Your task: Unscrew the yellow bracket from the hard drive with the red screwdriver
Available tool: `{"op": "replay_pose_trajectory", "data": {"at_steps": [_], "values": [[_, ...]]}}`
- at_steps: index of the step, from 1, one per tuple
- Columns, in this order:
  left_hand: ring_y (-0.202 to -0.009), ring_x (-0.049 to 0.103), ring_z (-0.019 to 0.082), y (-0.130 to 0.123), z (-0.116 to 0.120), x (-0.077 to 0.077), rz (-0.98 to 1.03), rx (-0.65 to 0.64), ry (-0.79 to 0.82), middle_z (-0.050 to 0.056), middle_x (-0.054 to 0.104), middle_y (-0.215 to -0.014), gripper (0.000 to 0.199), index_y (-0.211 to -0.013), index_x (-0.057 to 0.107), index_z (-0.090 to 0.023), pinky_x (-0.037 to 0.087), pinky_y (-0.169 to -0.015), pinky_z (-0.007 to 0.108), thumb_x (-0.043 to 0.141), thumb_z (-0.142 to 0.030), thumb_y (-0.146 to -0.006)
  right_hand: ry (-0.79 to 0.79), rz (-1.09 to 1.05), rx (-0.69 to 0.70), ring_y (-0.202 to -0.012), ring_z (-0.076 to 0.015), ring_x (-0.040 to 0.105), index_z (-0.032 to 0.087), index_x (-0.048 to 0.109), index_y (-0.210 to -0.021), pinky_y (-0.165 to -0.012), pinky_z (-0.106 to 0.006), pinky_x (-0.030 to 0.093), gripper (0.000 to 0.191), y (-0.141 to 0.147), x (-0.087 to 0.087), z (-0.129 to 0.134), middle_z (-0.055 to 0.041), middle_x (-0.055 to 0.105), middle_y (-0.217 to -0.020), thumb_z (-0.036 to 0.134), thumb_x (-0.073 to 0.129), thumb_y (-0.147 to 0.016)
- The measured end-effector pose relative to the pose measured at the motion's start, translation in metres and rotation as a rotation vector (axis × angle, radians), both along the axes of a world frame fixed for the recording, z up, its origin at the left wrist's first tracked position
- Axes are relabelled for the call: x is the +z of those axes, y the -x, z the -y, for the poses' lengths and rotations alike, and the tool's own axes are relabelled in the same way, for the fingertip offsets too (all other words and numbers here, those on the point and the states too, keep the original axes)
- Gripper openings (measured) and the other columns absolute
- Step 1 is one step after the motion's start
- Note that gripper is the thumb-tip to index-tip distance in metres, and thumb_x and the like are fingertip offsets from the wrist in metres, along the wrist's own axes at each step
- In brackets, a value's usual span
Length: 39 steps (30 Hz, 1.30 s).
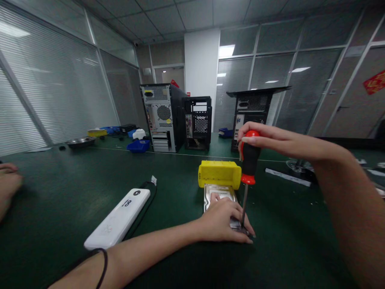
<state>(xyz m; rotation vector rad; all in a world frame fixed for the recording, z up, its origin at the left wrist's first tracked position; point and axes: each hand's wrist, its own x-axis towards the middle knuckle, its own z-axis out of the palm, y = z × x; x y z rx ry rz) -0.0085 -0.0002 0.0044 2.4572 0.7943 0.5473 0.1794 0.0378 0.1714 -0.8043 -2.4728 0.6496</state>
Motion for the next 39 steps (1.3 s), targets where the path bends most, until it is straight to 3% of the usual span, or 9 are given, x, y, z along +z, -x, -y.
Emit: {"op": "replay_pose_trajectory", "data": {"at_steps": [5, 9, 11, 14, 17, 20, 27, 32, 39], "values": [[-0.102, 0.058, 0.020, 0.001, 0.000, 0.004, -0.012, -0.026, 0.008, -0.002, 0.068, -0.104, 0.019, -0.092, 0.071, -0.027, 0.022, -0.092, 0.039, 0.071, -0.037, -0.076, 0.141, -0.474, -0.271, -0.071, -0.0134, 0.056, 0.020, 0.048, -0.104, -0.068, -0.032, 0.046, 0.028, -0.012, 0.018, -0.010, -0.0020, 0.056, -0.077, 0.043, 0.047, -0.088], [-0.103, 0.057, 0.020, 0.001, 0.000, 0.003, 0.005, -0.028, -0.011, -0.003, 0.068, -0.103, 0.018, -0.091, 0.071, -0.027, 0.022, -0.093, 0.039, 0.072, -0.035, -0.075, 0.403, -0.878, -0.453, -0.054, -0.0030, 0.044, 0.019, 0.046, -0.089, -0.051, -0.015, 0.038, 0.012, -0.016, 0.022, -0.017, 0.0039, 0.045, -0.064, 0.029, 0.050, -0.084], [-0.104, 0.057, 0.020, 0.001, -0.001, 0.003, 0.019, -0.037, 0.004, -0.003, 0.068, -0.103, 0.019, -0.091, 0.071, -0.027, 0.022, -0.094, 0.039, 0.072, -0.036, -0.075, 0.592, -0.784, -0.462, -0.048, -0.0009, 0.039, 0.020, 0.047, -0.090, -0.039, -0.010, 0.026, 0.014, -0.021, 0.004, -0.022, 0.0049, 0.046, -0.063, 0.029, 0.054, -0.082], [-0.103, 0.058, 0.019, 0.002, -0.003, 0.006, 0.045, -0.080, 0.071, -0.001, 0.070, -0.100, 0.020, -0.094, 0.071, -0.023, 0.022, -0.097, 0.037, 0.070, -0.036, -0.078, 0.720, -0.314, -0.518, -0.042, -0.0040, 0.041, 0.019, 0.052, -0.096, -0.035, -0.012, 0.027, 0.022, -0.030, -0.050, -0.030, 0.0045, 0.048, -0.056, 0.035, 0.055, -0.082], [-0.101, 0.060, 0.016, 0.007, -0.008, 0.017, 0.037, -0.154, 0.091, 0.001, 0.070, -0.099, 0.019, -0.095, 0.071, -0.019, 0.027, -0.096, 0.032, 0.067, -0.031, -0.081, 0.581, 0.169, -0.475, -0.039, -0.0072, 0.046, 0.017, 0.057, -0.100, -0.036, -0.016, 0.035, 0.031, -0.032, -0.112, -0.030, 0.0035, 0.048, -0.051, 0.040, 0.041, -0.088], [-0.104, 0.058, 0.017, 0.020, -0.013, 0.034, 0.003, -0.196, 0.051, 0.002, 0.068, -0.105, 0.021, -0.097, 0.070, -0.019, 0.031, -0.093, 0.029, 0.068, -0.030, -0.080, 0.532, 0.248, -0.455, -0.039, -0.0085, 0.049, 0.015, 0.061, -0.102, -0.038, -0.020, 0.041, 0.036, -0.028, -0.148, -0.019, -0.0009, 0.057, -0.058, 0.042, 0.042, -0.088], [-0.114, 0.048, 0.024, 0.085, -0.015, 0.053, -0.144, 0.017, 0.051, -0.002, 0.060, -0.117, 0.032, -0.103, 0.067, -0.029, 0.027, -0.093, 0.038, 0.071, -0.041, -0.075, 0.162, 0.424, -0.467, -0.080, -0.0220, 0.066, 0.025, 0.058, -0.123, -0.070, -0.035, 0.053, 0.045, -0.025, -0.160, -0.009, -0.0095, 0.061, -0.119, 0.043, 0.047, -0.083], [-0.107, 0.046, 0.023, 0.109, -0.006, 0.031, -0.175, 0.060, 0.085, 0.001, 0.052, -0.117, 0.059, -0.107, 0.058, -0.026, 0.029, -0.089, 0.034, 0.080, -0.049, -0.058, -0.004, 0.529, -0.492, -0.094, -0.0270, 0.063, 0.028, 0.064, -0.112, -0.080, -0.042, 0.049, 0.037, -0.016, -0.163, -0.006, -0.0076, 0.066, -0.106, 0.040, 0.048, -0.082], [-0.077, 0.049, 0.015, 0.097, -0.001, 0.016, -0.252, 0.124, 0.095, -0.005, 0.055, -0.073, 0.046, -0.072, 0.053, -0.017, 0.027, -0.074, 0.027, 0.069, -0.060, -0.065, -0.030, 0.543, -0.491, -0.092, -0.0260, 0.063, 0.027, 0.065, -0.104, -0.077, -0.042, 0.049, 0.029, -0.005, -0.157, 0.001, -0.0064, 0.067, -0.102, 0.035, 0.048, -0.082]]}}
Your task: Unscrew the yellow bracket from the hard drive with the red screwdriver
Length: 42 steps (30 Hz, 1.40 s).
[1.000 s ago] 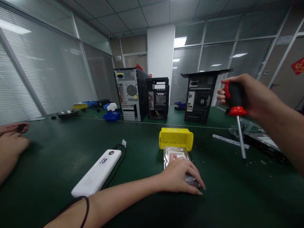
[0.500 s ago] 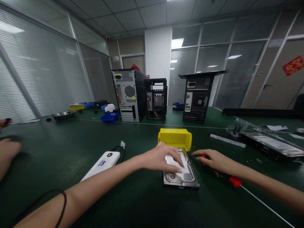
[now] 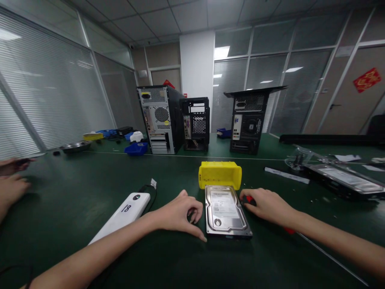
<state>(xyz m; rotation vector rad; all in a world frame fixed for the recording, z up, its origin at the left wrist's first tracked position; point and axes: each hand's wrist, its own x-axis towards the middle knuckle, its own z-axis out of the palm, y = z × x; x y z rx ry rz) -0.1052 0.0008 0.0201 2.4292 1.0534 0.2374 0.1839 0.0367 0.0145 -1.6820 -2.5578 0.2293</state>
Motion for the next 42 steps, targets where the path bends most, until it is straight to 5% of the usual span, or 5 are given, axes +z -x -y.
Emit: {"op": "replay_pose_trajectory", "data": {"at_steps": [23, 30, 35, 42], "values": [[-0.072, 0.054, 0.012, -0.011, 0.001, -0.006, 0.020, -0.055, 0.024, -0.007, 0.056, -0.066, 0.043, -0.073, 0.062, -0.017, 0.024, -0.077, 0.028, 0.063, -0.060, -0.074, 0.024, -0.080, 0.023, -0.090, -0.0264, 0.061, 0.023, 0.062, -0.097, -0.076, -0.043, 0.046, 0.024, -0.008, 0.010, 0.004, -0.0072, 0.066, -0.098, 0.033, 0.045, -0.084], [-0.071, 0.053, 0.012, -0.025, 0.003, -0.008, 0.023, -0.023, 0.021, -0.006, 0.056, -0.066, 0.043, -0.074, 0.063, -0.017, 0.025, -0.076, 0.028, 0.061, -0.060, -0.075, -0.025, -0.157, 0.153, -0.091, -0.0242, 0.062, 0.025, 0.063, -0.101, -0.077, -0.039, 0.044, 0.024, 0.011, 0.034, 0.037, -0.0049, 0.067, -0.102, 0.035, 0.047, -0.086], [-0.069, 0.052, 0.012, -0.041, 0.002, -0.016, 0.021, 0.029, -0.023, -0.006, 0.056, -0.066, 0.043, -0.076, 0.064, -0.018, 0.027, -0.074, 0.027, 0.062, -0.060, -0.074, -0.011, -0.106, 0.300, -0.081, -0.0230, 0.062, 0.022, 0.062, -0.095, -0.070, -0.037, 0.043, 0.018, 0.035, 0.025, 0.058, -0.0053, 0.068, -0.093, 0.025, 0.048, -0.084], [-0.069, 0.050, 0.011, -0.035, 0.004, -0.016, 0.011, 0.016, -0.042, -0.006, 0.052, -0.064, 0.036, -0.073, 0.063, -0.018, 0.028, -0.076, 0.027, 0.064, -0.054, -0.076, 0.016, -0.128, 0.303, -0.079, -0.0220, 0.065, 0.025, 0.062, -0.093, -0.066, -0.033, 0.043, 0.016, 0.039, 0.020, 0.070, -0.0020, 0.069, -0.088, 0.023, 0.049, -0.083]]}}
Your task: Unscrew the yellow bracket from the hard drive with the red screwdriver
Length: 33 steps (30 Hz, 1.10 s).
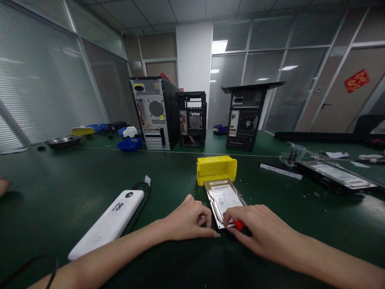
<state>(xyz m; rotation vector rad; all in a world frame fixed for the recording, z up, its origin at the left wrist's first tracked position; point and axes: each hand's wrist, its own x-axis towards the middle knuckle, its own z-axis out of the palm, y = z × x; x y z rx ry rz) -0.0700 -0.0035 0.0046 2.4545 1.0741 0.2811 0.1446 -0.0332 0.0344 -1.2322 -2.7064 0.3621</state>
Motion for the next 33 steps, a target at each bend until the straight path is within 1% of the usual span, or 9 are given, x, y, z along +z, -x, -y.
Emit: {"op": "replay_pose_trajectory", "data": {"at_steps": [4, 7, 11, 14, 18, 24, 28, 30, 33], "values": [[-0.073, 0.052, 0.011, 0.020, 0.011, 0.015, 0.017, -0.055, 0.110, -0.005, 0.056, -0.070, 0.033, -0.081, 0.064, -0.019, 0.028, -0.080, 0.027, 0.058, -0.051, -0.083, 0.001, 0.073, 0.126, -0.063, -0.0190, 0.066, 0.025, 0.062, -0.082, -0.049, -0.026, 0.038, 0.008, 0.006, -0.011, 0.025, 0.0007, 0.071, -0.079, 0.023, 0.062, -0.074], [-0.081, 0.055, 0.012, 0.035, 0.023, 0.026, 0.007, -0.204, 0.249, -0.004, 0.060, -0.083, 0.035, -0.091, 0.065, -0.022, 0.028, -0.082, 0.027, 0.065, -0.053, -0.076, -0.079, 0.155, 0.233, -0.049, -0.0184, 0.063, 0.022, 0.060, -0.080, -0.037, -0.027, 0.027, 0.008, 0.013, -0.028, 0.036, -0.0004, 0.071, -0.070, 0.025, 0.064, -0.074], [-0.092, 0.055, 0.017, 0.041, 0.036, 0.024, 0.048, -0.222, 0.249, -0.002, 0.063, -0.095, 0.040, -0.102, 0.065, -0.028, 0.027, -0.084, 0.029, 0.069, -0.053, -0.072, -0.076, 0.105, 0.187, -0.051, -0.0183, 0.064, 0.021, 0.058, -0.079, -0.039, -0.026, 0.032, 0.008, 0.016, -0.036, 0.036, -0.0008, 0.071, -0.072, 0.019, 0.061, -0.073], [-0.094, 0.055, 0.017, 0.037, 0.040, 0.014, 0.098, -0.228, 0.244, -0.002, 0.061, -0.099, 0.033, -0.099, 0.068, -0.029, 0.028, -0.085, 0.029, 0.068, -0.050, -0.074, 0.090, 0.101, 0.067, -0.063, -0.0202, 0.067, 0.024, 0.060, -0.085, -0.048, -0.026, 0.041, 0.012, 0.010, -0.023, 0.036, -0.0018, 0.072, -0.083, 0.019, 0.061, -0.074], [-0.094, 0.054, 0.015, 0.032, 0.039, 0.004, 0.126, -0.216, 0.244, -0.003, 0.059, -0.094, 0.024, -0.088, 0.071, -0.028, 0.027, -0.085, 0.029, 0.067, -0.048, -0.076, 0.443, 0.009, -0.072, -0.087, -0.0194, 0.064, 0.031, 0.058, -0.100, -0.068, -0.027, 0.048, 0.038, -0.007, -0.001, 0.031, 0.0029, 0.067, -0.102, 0.023, 0.071, -0.065], [-0.092, 0.054, 0.014, 0.030, 0.040, 0.001, 0.126, -0.175, 0.252, -0.003, 0.058, -0.090, 0.022, -0.081, 0.071, -0.025, 0.026, -0.086, 0.030, 0.066, -0.047, -0.078, 0.720, -0.057, 0.029, -0.089, -0.0181, 0.058, 0.025, 0.056, -0.109, -0.072, -0.027, 0.046, 0.053, -0.029, 0.010, 0.003, 0.0004, 0.061, -0.099, 0.027, 0.076, -0.060], [-0.095, 0.056, 0.015, 0.022, 0.038, 0.002, 0.232, -0.080, 0.306, -0.002, 0.061, -0.095, 0.017, -0.084, 0.068, -0.023, 0.024, -0.098, 0.034, 0.068, -0.039, -0.079, 1.023, -0.413, 0.039, -0.090, -0.0140, 0.060, 0.020, 0.049, -0.114, -0.077, -0.024, 0.049, 0.052, -0.034, 0.026, -0.014, -0.0009, 0.060, -0.098, 0.019, 0.072, -0.068], [-0.093, 0.059, 0.015, 0.014, 0.033, 0.001, 0.341, -0.032, 0.340, -0.001, 0.065, -0.093, 0.016, -0.086, 0.067, -0.020, 0.029, -0.098, 0.034, 0.066, -0.036, -0.081, 0.994, -0.610, -0.039, -0.086, -0.0127, 0.062, 0.021, 0.044, -0.121, -0.079, -0.026, 0.051, 0.054, -0.036, 0.039, -0.022, -0.0013, 0.060, -0.097, 0.019, 0.069, -0.073], [-0.080, 0.063, 0.015, 0.005, 0.021, -0.003, 0.547, 0.107, 0.442, 0.003, 0.070, -0.087, 0.023, -0.085, 0.065, -0.014, 0.045, -0.076, 0.027, 0.065, -0.037, -0.081, 0.775, -0.893, -0.160, -0.084, -0.0127, 0.063, 0.027, 0.042, -0.127, -0.079, -0.028, 0.055, 0.054, -0.041, 0.060, -0.037, -0.0020, 0.058, -0.102, 0.026, 0.066, -0.079]]}}
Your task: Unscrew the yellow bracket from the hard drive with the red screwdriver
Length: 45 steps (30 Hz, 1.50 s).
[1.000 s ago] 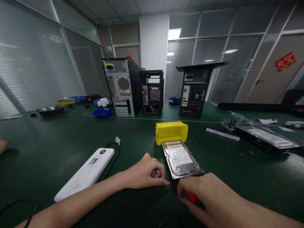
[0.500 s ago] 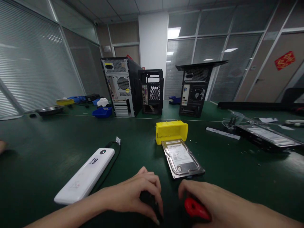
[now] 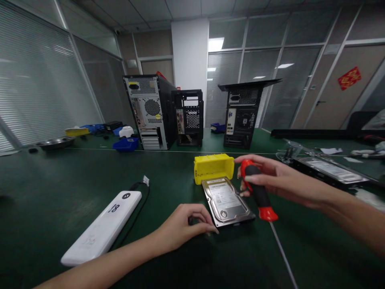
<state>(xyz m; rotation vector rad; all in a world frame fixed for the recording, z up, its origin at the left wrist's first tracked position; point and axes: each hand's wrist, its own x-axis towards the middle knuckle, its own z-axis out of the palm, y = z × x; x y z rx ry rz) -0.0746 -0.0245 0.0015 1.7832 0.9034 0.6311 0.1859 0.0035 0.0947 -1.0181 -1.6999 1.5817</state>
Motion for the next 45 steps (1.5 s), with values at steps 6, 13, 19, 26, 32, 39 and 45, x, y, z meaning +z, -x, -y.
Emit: {"op": "replay_pose_trajectory", "data": {"at_steps": [6, 13, 19, 26, 32, 39, 45], "values": [[-0.067, 0.065, 0.014, -0.002, -0.017, -0.010, 0.093, 0.161, 0.151, 0.004, 0.071, -0.071, 0.027, -0.078, 0.064, -0.010, 0.047, -0.064, 0.023, 0.076, -0.033, -0.069, -0.001, -0.020, -0.276, -0.045, -0.0043, 0.045, 0.020, 0.055, -0.108, -0.033, -0.013, 0.037, 0.025, -0.009, 0.003, -0.044, 0.0015, 0.050, -0.073, 0.024, 0.053, -0.083], [-0.067, 0.066, 0.014, -0.003, -0.018, -0.011, 0.110, 0.170, 0.198, 0.005, 0.071, -0.071, 0.029, -0.078, 0.065, -0.010, 0.047, -0.065, 0.024, 0.079, -0.030, -0.064, 0.176, 0.182, -0.179, -0.039, -0.0039, 0.042, 0.015, 0.046, -0.114, -0.031, -0.013, 0.034, 0.030, -0.001, -0.061, -0.070, 0.0049, 0.047, -0.061, 0.016, 0.049, -0.084], [-0.072, 0.062, 0.014, -0.003, -0.018, -0.010, 0.013, 0.172, 0.070, 0.005, 0.072, -0.084, 0.034, -0.104, 0.068, -0.015, 0.043, -0.065, 0.024, 0.070, -0.033, -0.075, 0.242, 0.168, -0.138, -0.038, -0.0054, 0.044, 0.017, 0.035, -0.133, -0.032, -0.014, 0.035, 0.054, 0.005, -0.078, -0.073, 0.0039, 0.052, -0.058, 0.017, 0.050, -0.081], [-0.081, 0.059, 0.016, 0.001, -0.013, -0.005, -0.087, 0.110, -0.084, 0.003, 0.071, -0.094, 0.025, -0.099, 0.072, -0.019, 0.041, -0.068, 0.024, 0.057, -0.035, -0.086, 0.273, 0.144, -0.102, -0.039, -0.0050, 0.045, 0.017, 0.036, -0.132, -0.033, -0.013, 0.035, 0.057, 0.001, -0.092, -0.075, 0.0043, 0.052, -0.058, 0.017, 0.048, -0.077], [-0.076, 0.059, 0.015, -0.004, -0.016, -0.017, 0.034, 0.161, -0.064, 0.003, 0.069, -0.081, 0.029, -0.094, 0.071, -0.015, 0.044, -0.071, 0.025, 0.056, -0.038, -0.086, 0.288, 0.126, -0.114, -0.038, -0.0058, 0.047, 0.017, 0.037, -0.125, -0.034, -0.013, 0.036, 0.052, 0.002, -0.090, -0.076, 0.0048, 0.054, -0.055, 0.014, 0.048, -0.074], [-0.075, 0.055, 0.014, -0.006, -0.014, -0.017, 0.058, 0.217, -0.103, 0.001, 0.061, -0.077, 0.028, -0.087, 0.065, -0.013, 0.043, -0.071, 0.024, 0.052, -0.038, -0.089, 0.251, 0.135, -0.099, -0.036, -0.0070, 0.048, 0.019, 0.043, -0.103, -0.033, -0.013, 0.035, 0.032, 0.003, -0.096, -0.082, 0.0060, 0.052, -0.049, 0.014, 0.047, -0.072], [-0.071, 0.047, 0.013, -0.006, -0.010, -0.012, -0.028, 0.279, -0.197, 0.001, 0.053, -0.081, 0.027, -0.093, 0.063, -0.015, 0.037, -0.063, 0.024, 0.055, -0.040, -0.087, 0.206, 0.156, -0.109, -0.042, -0.0082, 0.054, 0.018, 0.041, -0.105, -0.033, -0.012, 0.035, 0.032, 0.000, -0.097, -0.072, 0.0030, 0.058, -0.056, 0.018, 0.050, -0.075]]}}
